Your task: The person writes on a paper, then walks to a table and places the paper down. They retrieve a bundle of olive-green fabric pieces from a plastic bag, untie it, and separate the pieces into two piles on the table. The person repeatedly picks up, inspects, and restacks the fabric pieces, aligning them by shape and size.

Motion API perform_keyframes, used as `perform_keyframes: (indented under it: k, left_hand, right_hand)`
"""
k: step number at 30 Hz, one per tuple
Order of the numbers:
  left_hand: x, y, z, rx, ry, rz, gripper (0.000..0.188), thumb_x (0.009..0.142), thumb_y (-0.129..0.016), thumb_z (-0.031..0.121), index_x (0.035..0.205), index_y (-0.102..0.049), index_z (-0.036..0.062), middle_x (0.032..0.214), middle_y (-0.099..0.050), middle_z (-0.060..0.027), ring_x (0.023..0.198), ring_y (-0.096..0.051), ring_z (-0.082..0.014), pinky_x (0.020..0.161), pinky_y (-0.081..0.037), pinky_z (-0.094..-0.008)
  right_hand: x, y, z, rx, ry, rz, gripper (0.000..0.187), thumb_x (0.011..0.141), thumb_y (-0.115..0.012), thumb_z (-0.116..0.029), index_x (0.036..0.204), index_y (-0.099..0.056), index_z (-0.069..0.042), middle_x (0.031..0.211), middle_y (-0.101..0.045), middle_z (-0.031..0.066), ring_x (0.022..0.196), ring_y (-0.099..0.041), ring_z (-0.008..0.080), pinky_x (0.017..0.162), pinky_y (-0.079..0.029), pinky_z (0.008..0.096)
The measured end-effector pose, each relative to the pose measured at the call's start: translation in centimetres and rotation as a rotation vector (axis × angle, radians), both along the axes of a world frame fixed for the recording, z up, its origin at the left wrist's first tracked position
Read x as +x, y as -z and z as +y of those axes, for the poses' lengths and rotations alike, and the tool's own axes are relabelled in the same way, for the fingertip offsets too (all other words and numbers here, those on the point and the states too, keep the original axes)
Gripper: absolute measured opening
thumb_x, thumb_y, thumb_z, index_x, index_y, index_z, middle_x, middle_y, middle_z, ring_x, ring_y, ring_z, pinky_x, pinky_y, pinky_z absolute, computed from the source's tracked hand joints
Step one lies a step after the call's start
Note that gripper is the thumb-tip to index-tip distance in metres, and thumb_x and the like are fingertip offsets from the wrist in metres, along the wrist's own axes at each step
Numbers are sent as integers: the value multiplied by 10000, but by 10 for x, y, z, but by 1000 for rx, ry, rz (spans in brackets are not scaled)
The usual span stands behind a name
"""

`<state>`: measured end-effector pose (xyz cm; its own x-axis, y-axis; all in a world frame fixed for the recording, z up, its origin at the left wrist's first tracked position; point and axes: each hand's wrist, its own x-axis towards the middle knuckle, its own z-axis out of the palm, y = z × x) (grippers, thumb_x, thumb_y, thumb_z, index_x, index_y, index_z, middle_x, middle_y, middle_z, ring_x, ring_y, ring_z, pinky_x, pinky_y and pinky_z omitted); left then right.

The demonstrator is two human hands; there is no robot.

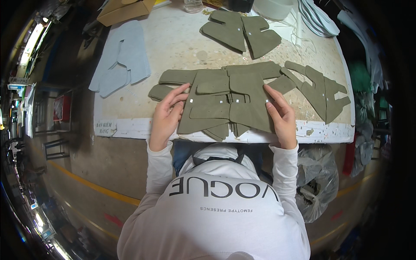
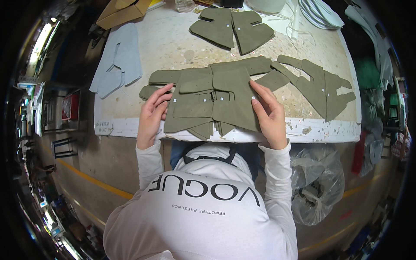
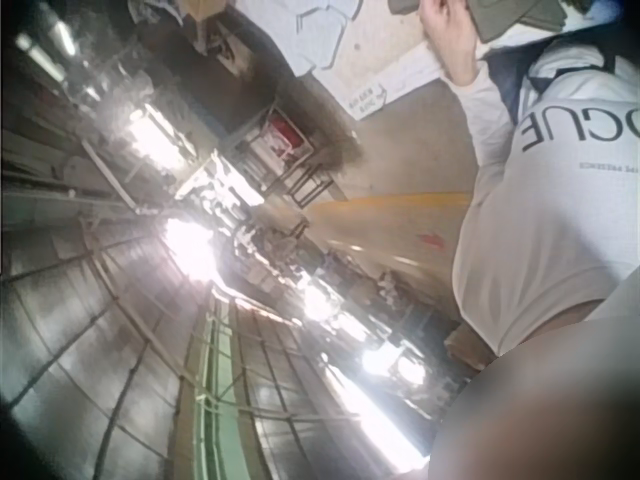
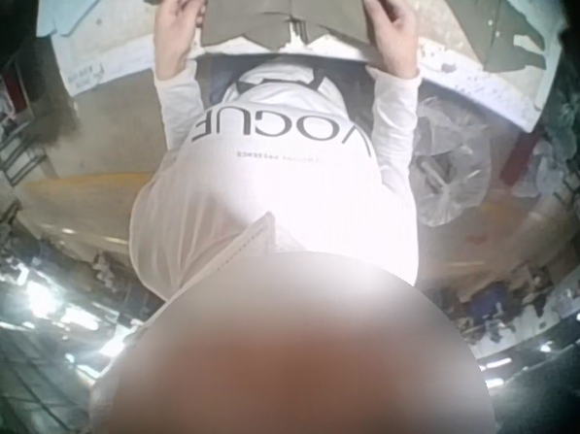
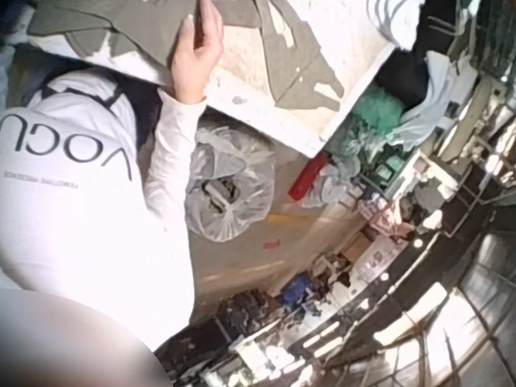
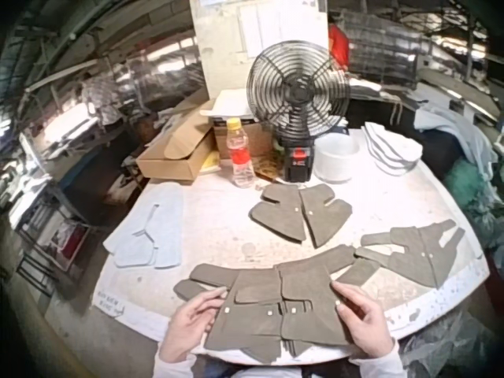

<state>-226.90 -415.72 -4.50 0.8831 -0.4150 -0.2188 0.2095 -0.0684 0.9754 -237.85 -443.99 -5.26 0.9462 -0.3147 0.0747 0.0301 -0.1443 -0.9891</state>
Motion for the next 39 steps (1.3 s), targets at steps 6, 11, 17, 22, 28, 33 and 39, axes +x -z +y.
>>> perform_keyframes:
  k: [6,11,17,22,28,33,39]
  left_hand:
    - [-1,-2,-6,19,6,-103,455,932,-455,-63,1366,-534,48,1148,-647,-49,791,-565,-21,661,-440,-167]
    - [-3,-2,-6,64,61,-165,440,921,-474,-71,1347,-542,15,1250,-612,-85,953,-613,-81,810,-487,-205]
    - [-1,-1,-9,24,65,-197,430,913,-480,-77,1337,-533,-28,1335,-572,-106,1056,-616,-109,905,-476,-227]
    - [2,3,-7,56,58,-231,430,912,-477,-82,1337,-529,-38,1343,-571,-114,1069,-607,-109,934,-460,-232]
    - [4,1,-9,84,57,-243,415,920,-501,-75,1330,-542,-32,1239,-625,-97,966,-619,-79,843,-472,-204]
    - [8,-25,-10,19,117,-192,410,929,-537,-53,1339,-542,-24,1052,-685,-68,794,-613,-34,727,-465,-168]
    - [13,-79,-25,-73,74,-272,445,919,-579,29,1346,-510,-76,1017,-691,-92,831,-636,-68,771,-486,-193]
  right_hand:
    - [-9,6,-4,8,11,75,433,919,-539,22,1350,-558,-15,1334,-556,62,1146,-527,129,972,-386,227]
    - [-3,-15,4,-319,43,-36,409,857,-557,61,1240,-640,-56,1201,-631,109,996,-627,210,841,-478,274]
    - [-3,-50,-39,-531,29,-181,400,831,-563,71,1202,-657,-47,1177,-648,136,1027,-644,271,859,-496,316]
    - [-12,-30,-129,-361,256,-289,361,900,-553,33,1242,-651,-28,1238,-635,75,1019,-605,115,849,-475,227]
    - [-29,29,-202,-252,490,75,358,890,-628,-22,1244,-660,-63,1112,-659,-6,797,-495,46,726,-421,173]
    - [-38,40,-214,-141,416,-29,364,884,-624,-7,1242,-661,-63,1134,-663,5,823,-511,50,769,-426,181]
    - [-39,34,-207,-341,439,-26,388,840,-661,-11,1223,-671,-77,1112,-663,48,839,-565,98,815,-453,218]
